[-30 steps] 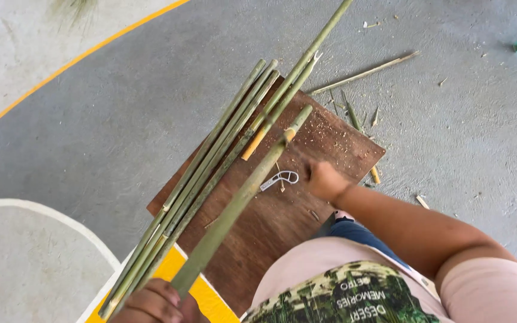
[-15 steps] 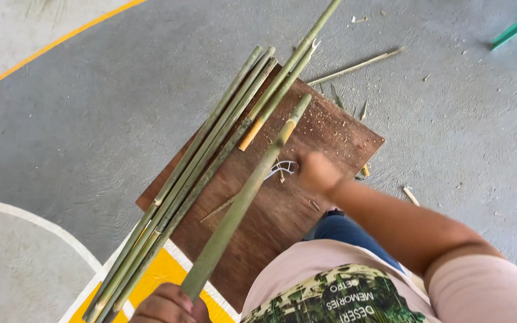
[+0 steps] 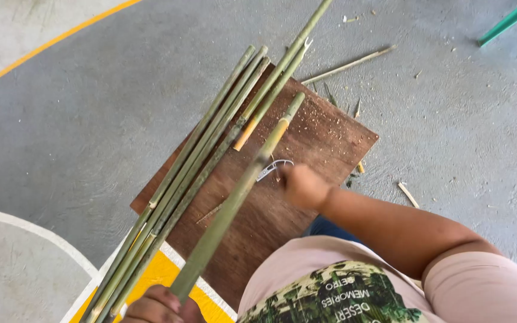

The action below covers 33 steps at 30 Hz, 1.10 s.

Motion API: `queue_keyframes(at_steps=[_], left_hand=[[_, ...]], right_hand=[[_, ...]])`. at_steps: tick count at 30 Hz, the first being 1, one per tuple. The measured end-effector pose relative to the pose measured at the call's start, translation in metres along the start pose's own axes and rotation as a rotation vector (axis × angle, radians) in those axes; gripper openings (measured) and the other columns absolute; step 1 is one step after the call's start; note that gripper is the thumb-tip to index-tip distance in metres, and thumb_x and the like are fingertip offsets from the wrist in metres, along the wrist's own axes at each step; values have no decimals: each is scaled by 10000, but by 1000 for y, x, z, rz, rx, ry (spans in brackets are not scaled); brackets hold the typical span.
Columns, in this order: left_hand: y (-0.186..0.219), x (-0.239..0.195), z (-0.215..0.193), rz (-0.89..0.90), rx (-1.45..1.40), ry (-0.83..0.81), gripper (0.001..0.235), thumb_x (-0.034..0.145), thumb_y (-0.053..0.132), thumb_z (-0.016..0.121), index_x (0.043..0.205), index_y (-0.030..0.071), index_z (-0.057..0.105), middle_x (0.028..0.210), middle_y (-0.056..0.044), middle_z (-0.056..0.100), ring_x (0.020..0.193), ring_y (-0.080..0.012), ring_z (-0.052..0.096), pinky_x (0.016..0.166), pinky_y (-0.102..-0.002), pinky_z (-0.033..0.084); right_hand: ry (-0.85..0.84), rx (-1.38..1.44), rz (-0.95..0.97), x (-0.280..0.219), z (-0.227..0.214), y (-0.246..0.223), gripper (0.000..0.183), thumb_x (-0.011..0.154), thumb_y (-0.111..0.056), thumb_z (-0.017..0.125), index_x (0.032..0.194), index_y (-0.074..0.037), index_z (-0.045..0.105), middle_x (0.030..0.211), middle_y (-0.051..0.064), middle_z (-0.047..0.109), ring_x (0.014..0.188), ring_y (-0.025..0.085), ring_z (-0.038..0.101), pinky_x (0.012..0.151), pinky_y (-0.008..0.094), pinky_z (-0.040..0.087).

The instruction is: Cutting and stripping bamboo stalks using a machete and a knife on a wooden block.

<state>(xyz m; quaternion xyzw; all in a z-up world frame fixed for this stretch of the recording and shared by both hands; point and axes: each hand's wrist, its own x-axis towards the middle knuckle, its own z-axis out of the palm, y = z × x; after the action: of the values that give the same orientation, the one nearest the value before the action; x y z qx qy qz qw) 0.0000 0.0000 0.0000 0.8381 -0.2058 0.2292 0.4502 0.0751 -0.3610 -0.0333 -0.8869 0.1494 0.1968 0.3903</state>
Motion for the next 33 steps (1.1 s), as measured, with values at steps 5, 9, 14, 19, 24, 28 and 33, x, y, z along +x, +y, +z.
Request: queue_keyframes(at_steps=[5,9,14,19,24,28,33], left_hand=[[-79,-41,-27,-22,785,-266,214,904,163,511,815,26,372,776,-54,344,579,-145,422,650,-210,469],[-39,-12,-16,-153,361,-51,223,954,199,499,876,28,379,720,14,332,547,-89,429,670,-191,503],[-34,-4,-10,56,465,36,210,998,162,484,833,49,417,743,-4,371,608,-114,475,662,-228,525],[-34,10,-11,-200,-530,329,255,1047,293,552,882,154,417,643,104,404,577,18,487,825,-294,584],[-7,31,2,38,-789,260,227,1014,291,603,880,170,466,696,21,496,670,-89,613,790,-347,586],[-21,24,3,109,-762,6,277,998,264,629,772,178,493,611,4,530,640,-108,611,742,-380,548],[-9,28,30,110,-994,367,314,1081,259,561,804,150,463,628,27,519,545,-97,627,625,-348,580]], right_hand=[[-64,-222,-157,-18,1,-19,171,950,-234,557,986,-110,669,776,157,697,716,315,701,692,473,572],[-42,-64,109,35,-25,13,218,977,-233,560,1065,-43,623,899,176,687,803,299,725,727,436,598],[-59,-104,49,3,-25,-11,205,923,-124,575,1093,-51,666,900,170,709,828,292,732,727,441,601],[-125,-205,-128,-27,4,-16,175,948,-219,575,1040,-126,691,840,156,712,798,320,720,750,473,573],[-3,-182,114,80,-22,67,249,937,-134,548,1138,-54,672,1024,218,720,957,365,715,854,459,577],[47,-276,122,93,-45,67,281,912,-57,533,1148,-1,675,1134,263,697,1080,384,671,978,466,529],[-42,-285,218,95,-53,57,269,948,-51,515,1151,43,664,1148,263,695,1058,348,704,987,444,551]])
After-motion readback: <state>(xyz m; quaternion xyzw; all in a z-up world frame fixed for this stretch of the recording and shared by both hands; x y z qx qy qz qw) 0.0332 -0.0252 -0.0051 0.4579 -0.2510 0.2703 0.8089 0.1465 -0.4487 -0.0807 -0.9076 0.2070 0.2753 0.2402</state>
